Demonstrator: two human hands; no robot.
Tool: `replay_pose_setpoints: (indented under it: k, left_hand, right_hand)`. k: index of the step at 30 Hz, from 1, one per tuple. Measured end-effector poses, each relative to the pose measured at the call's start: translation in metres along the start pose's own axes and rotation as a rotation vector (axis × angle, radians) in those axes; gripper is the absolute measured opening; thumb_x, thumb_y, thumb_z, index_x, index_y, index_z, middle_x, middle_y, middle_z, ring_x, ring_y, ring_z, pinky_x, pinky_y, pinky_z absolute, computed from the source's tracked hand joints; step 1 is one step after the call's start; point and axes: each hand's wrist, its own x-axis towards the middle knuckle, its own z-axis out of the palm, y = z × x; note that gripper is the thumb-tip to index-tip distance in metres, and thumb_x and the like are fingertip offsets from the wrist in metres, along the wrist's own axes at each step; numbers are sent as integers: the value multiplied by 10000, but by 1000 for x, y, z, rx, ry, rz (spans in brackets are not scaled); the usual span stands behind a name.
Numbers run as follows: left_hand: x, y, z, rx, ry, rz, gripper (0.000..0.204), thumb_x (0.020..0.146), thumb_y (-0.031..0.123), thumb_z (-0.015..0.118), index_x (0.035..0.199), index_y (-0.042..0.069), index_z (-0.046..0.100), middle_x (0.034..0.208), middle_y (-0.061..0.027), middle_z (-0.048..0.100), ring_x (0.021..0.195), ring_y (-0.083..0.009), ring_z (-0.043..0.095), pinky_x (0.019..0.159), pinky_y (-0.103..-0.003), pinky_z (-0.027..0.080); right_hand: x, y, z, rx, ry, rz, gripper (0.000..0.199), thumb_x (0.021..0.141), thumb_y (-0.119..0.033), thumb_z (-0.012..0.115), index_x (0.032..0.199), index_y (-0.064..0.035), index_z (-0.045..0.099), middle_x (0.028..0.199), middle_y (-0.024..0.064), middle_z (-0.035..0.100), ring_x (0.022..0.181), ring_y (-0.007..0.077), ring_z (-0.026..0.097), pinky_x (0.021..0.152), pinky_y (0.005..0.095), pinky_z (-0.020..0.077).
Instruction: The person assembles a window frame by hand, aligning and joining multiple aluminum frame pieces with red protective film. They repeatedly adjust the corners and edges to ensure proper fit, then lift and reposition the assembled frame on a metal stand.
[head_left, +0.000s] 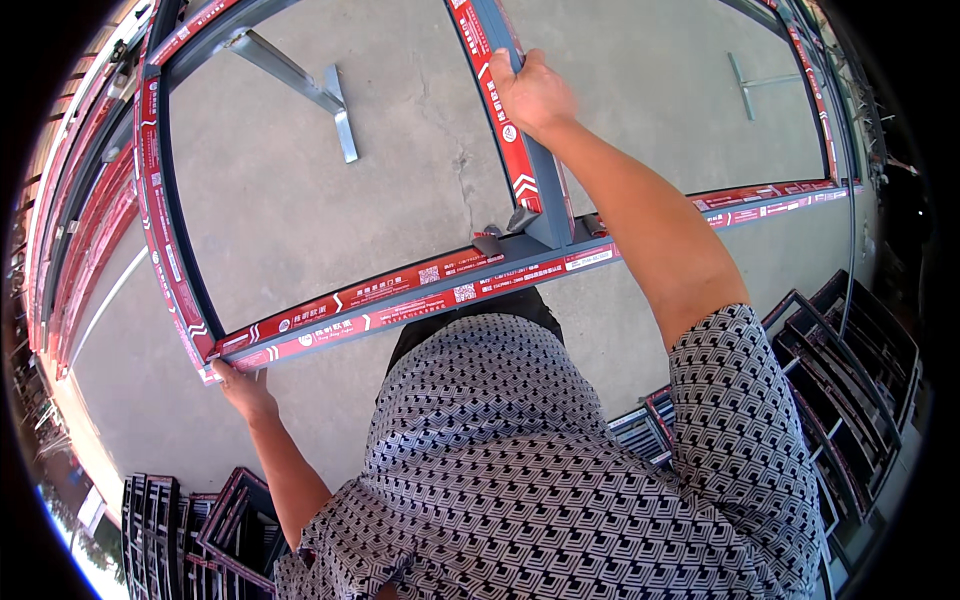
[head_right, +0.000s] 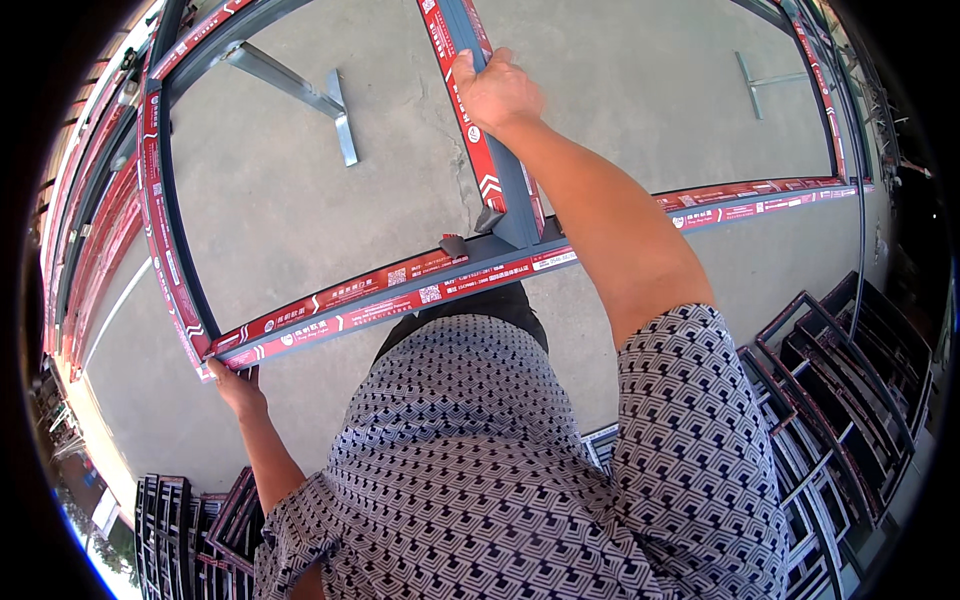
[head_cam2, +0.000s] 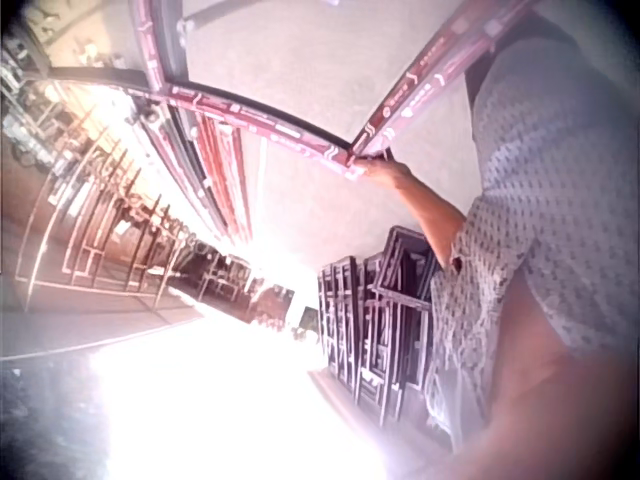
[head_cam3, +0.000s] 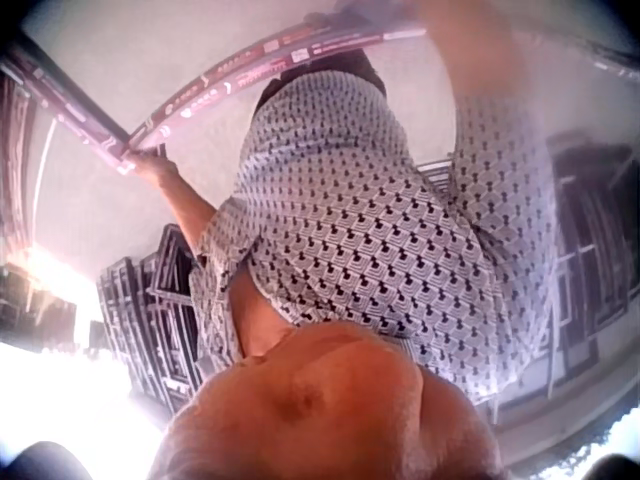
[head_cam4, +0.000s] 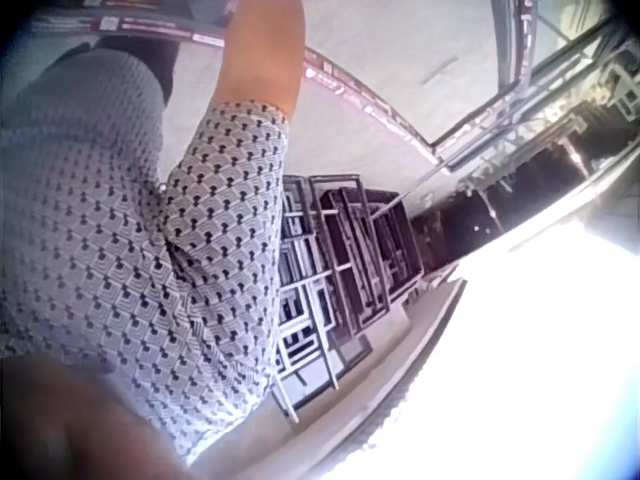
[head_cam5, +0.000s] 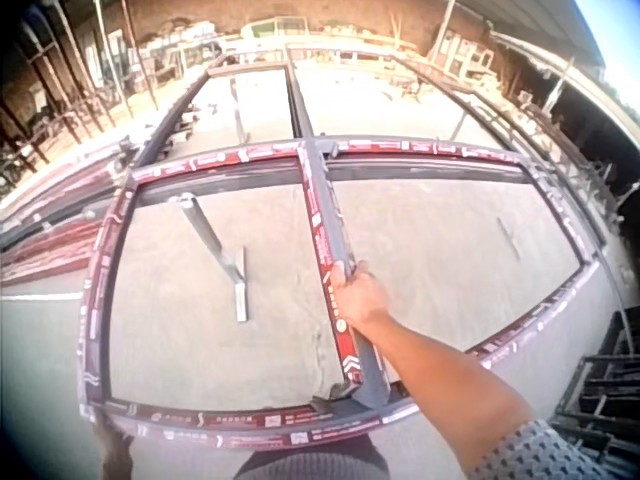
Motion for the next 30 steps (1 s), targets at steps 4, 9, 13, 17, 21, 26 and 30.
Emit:
replay_pose_setpoints:
  k: [4, 9, 13, 17, 21, 26, 30]
  left_hand:
    - [-17, 6, 15, -52, 51, -25, 795, 1149, 688, 431, 1676, 93, 441, 1630, -141, 550, 1495, -342, 564, 1284, -562, 444]
    - [-15, 9, 23, -33, 124, -63, 737, 1145, 648, 511, 1642, 104, 492, 1573, -126, 597, 1439, -321, 606, 1240, -548, 493]
    - [-18, 4, 44, 17, 235, -103, 672, 1108, 615, 610, 1557, 115, 582, 1438, -101, 665, 1293, -284, 667, 1142, -506, 554]
    - [-24, 6, 61, 27, 322, -116, 647, 1110, 591, 601, 1527, 97, 595, 1437, -102, 666, 1279, -287, 681, 1133, -516, 557]
    - [-24, 7, 65, 70, 340, -95, 636, 1099, 571, 601, 1484, 66, 613, 1386, -106, 692, 1217, -291, 714, 1069, -500, 592]
    - [-21, 2, 60, 74, 391, -70, 636, 1075, 563, 619, 1433, 38, 634, 1302, -105, 721, 1132, -288, 744, 967, -491, 631]
    - [-16, 1, 68, 88, 415, -59, 601, 1065, 532, 618, 1341, 2, 683, 1214, -122, 728, 1086, -261, 729, 888, -455, 633]
  right_hand:
    - [-5, -1, -7, 83, -47, -16, 765, 1096, -656, 384, 1377, 38, 539, 1230, 270, 781, 1167, 440, 766, 1047, 536, 582]
    - [-2, 2, -6, 173, -77, -19, 753, 1096, -642, 410, 1377, 48, 518, 1198, 262, 788, 1153, 434, 772, 1044, 532, 588]
    - [-2, 5, -7, 228, -93, -28, 762, 1095, -640, 421, 1364, 67, 512, 1184, 268, 789, 1153, 448, 769, 1048, 537, 582]
    - [-1, 9, -5, 306, -82, -54, 763, 1098, -630, 423, 1343, 87, 516, 1160, 292, 786, 1148, 477, 762, 1051, 553, 568]
    - [7, 15, 0, 317, -58, -62, 754, 1101, -623, 421, 1320, 91, 526, 1137, 315, 783, 1139, 497, 758, 1044, 571, 561]
    - [3, 9, -8, 342, -101, -61, 739, 1109, -615, 421, 1292, 91, 536, 1115, 319, 784, 1114, 508, 761, 1029, 585, 561]
    - [7, 12, -7, 341, -82, -49, 702, 1125, -593, 418, 1264, 84, 539, 1101, 328, 778, 1095, 528, 757, 1006, 602, 567]
